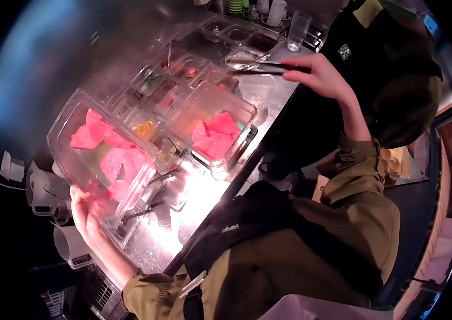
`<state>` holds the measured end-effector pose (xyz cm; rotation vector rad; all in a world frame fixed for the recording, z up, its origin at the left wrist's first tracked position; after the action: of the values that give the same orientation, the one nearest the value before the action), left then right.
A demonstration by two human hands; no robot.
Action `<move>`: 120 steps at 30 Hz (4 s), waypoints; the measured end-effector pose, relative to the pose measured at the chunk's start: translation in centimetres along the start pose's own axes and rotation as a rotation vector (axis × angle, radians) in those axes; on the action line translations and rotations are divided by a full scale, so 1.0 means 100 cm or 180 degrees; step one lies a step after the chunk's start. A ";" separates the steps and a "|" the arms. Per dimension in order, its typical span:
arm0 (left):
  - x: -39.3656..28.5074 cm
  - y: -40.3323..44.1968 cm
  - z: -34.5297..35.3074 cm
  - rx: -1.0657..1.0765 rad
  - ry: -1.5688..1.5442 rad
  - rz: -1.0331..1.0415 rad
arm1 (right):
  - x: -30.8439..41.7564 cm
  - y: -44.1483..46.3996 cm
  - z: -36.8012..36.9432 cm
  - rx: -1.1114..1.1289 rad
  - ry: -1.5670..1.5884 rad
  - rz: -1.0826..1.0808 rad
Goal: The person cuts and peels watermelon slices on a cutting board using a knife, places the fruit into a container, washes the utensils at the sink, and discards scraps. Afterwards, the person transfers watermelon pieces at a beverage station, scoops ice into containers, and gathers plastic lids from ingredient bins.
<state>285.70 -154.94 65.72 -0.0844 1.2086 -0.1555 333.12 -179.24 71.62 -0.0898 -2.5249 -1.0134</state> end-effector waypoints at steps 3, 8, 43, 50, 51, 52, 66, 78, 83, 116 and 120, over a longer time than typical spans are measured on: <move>-0.004 0.018 -0.010 0.0060 -0.0027 -0.0191 | 0.035 0.018 0.009 0.0631 -0.0970 -0.0347; 0.001 0.026 -0.003 0.0061 0.0042 -0.0299 | -0.022 0.008 -0.003 0.0994 -0.1771 0.1220; 0.034 0.112 0.313 0.1238 0.1476 0.0790 | -0.290 0.206 0.148 -0.0783 0.0706 0.3302; 0.016 0.014 0.068 -0.0441 0.1114 0.0267 | -0.372 0.222 0.196 -0.0564 -0.0831 0.3616; 0.016 -0.004 0.043 -0.0816 0.0946 0.0156 | -0.377 0.229 0.204 -0.0397 -0.1015 0.3524; 0.017 -0.023 0.020 -0.1192 0.0769 0.0043 | -0.385 0.236 0.214 -0.0231 -0.1202 0.3419; 0.117 -0.180 -0.117 -0.3243 -0.0013 -0.0526 | -0.545 0.175 0.393 -0.0910 0.0431 0.3994; 0.170 -0.187 -0.126 -0.2810 -0.0473 -0.0901 | -0.408 0.258 0.351 0.1589 -0.2084 0.0969; 0.166 -0.167 -0.111 -0.2668 0.0575 -0.0591 | -0.219 0.341 0.296 0.0649 -0.0557 0.0303; -0.226 -0.605 -0.383 -0.4187 0.5654 0.5137 | 0.952 -0.026 0.417 -0.2141 0.1154 -0.3877; -0.250 -0.618 -0.469 -0.4405 0.5652 0.4950 | 0.980 -0.014 0.418 -0.2697 0.1542 -0.3244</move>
<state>228.59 -210.96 81.41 -0.1828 2.4591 2.4736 228.69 -161.17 82.96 1.1328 -1.4646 -2.0804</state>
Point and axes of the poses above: each hand's wrist, its own y-axis towards the middle knuckle, its own z-axis out of the palm, x = y × z, the point moved 3 cm from there along y, towards the middle knuckle, and after that the axes turned 14 degrees about -x, right-handed, at the moved point
